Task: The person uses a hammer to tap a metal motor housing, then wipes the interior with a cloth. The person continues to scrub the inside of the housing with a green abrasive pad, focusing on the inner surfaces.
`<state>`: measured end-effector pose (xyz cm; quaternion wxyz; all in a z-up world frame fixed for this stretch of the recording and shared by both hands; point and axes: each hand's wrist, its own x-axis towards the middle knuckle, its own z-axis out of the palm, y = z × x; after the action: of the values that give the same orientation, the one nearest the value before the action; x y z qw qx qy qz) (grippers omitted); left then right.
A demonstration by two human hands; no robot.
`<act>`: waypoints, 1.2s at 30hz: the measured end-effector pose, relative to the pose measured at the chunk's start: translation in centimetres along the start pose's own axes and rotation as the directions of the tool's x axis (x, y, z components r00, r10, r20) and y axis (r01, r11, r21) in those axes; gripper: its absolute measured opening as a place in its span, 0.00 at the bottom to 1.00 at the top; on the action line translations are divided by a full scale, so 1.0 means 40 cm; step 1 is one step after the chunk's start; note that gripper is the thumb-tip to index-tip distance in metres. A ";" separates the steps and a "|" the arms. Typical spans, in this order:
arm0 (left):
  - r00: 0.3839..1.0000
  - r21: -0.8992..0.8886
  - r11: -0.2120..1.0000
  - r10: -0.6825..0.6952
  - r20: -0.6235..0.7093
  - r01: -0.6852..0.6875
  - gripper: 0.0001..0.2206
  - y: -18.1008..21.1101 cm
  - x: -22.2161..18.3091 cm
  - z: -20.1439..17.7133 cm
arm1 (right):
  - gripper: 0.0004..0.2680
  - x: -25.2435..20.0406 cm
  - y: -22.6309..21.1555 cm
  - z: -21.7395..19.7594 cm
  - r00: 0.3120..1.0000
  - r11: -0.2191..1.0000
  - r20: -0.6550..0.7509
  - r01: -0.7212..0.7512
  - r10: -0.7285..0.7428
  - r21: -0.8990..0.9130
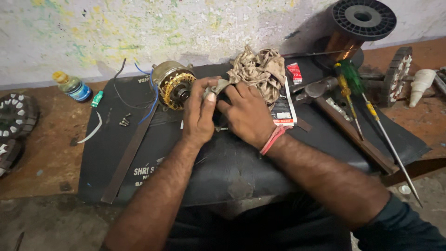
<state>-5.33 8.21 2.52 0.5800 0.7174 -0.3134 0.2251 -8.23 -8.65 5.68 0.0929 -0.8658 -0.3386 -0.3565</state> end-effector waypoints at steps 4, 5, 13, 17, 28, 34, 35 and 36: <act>1.000 -0.032 0.999 -0.003 0.003 0.003 0.15 -0.012 -0.004 0.006 | 0.08 -0.016 -0.006 0.019 1.000 1.000 -0.002 -0.002 0.002 0.000; 1.000 -0.032 0.999 0.007 0.001 -0.007 0.15 -0.015 -0.003 0.008 | 0.08 -0.017 -0.004 0.026 0.999 0.995 0.043 -0.035 0.031 0.090; 0.997 0.092 0.993 0.073 0.039 -0.076 0.17 -0.010 0.002 0.003 | 0.05 -0.025 0.058 0.070 0.711 0.164 0.587 -0.680 0.388 0.715; 0.999 -0.068 0.998 -0.004 0.049 0.007 0.19 -0.007 0.001 -0.003 | 0.07 -0.049 0.097 0.043 0.916 0.515 0.167 -0.347 0.364 0.784; 0.981 0.299 0.941 -0.186 0.063 0.159 0.15 0.092 0.063 -0.032 | 0.09 -0.057 0.110 0.041 0.990 0.861 0.061 -0.137 0.123 0.490; 0.930 0.697 0.702 -0.337 0.145 0.146 0.27 0.140 0.199 -0.016 | 0.09 -0.052 0.108 0.033 0.989 0.852 0.085 -0.149 0.122 0.502; 0.908 0.736 0.664 -0.380 0.177 0.134 0.25 0.141 0.213 -0.012 | 0.08 -0.052 0.108 0.031 0.988 0.853 0.091 -0.155 0.126 0.499; 0.881 0.772 0.625 -0.425 0.209 0.119 0.23 0.140 0.222 -0.008 | 0.08 -0.054 0.105 0.030 0.986 0.852 0.097 -0.163 0.132 0.497</act>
<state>-3.07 6.12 12.58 0.1961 0.9579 -0.1842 0.0998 -5.95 -12.47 3.67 0.3323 -0.8452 -0.3549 -0.2220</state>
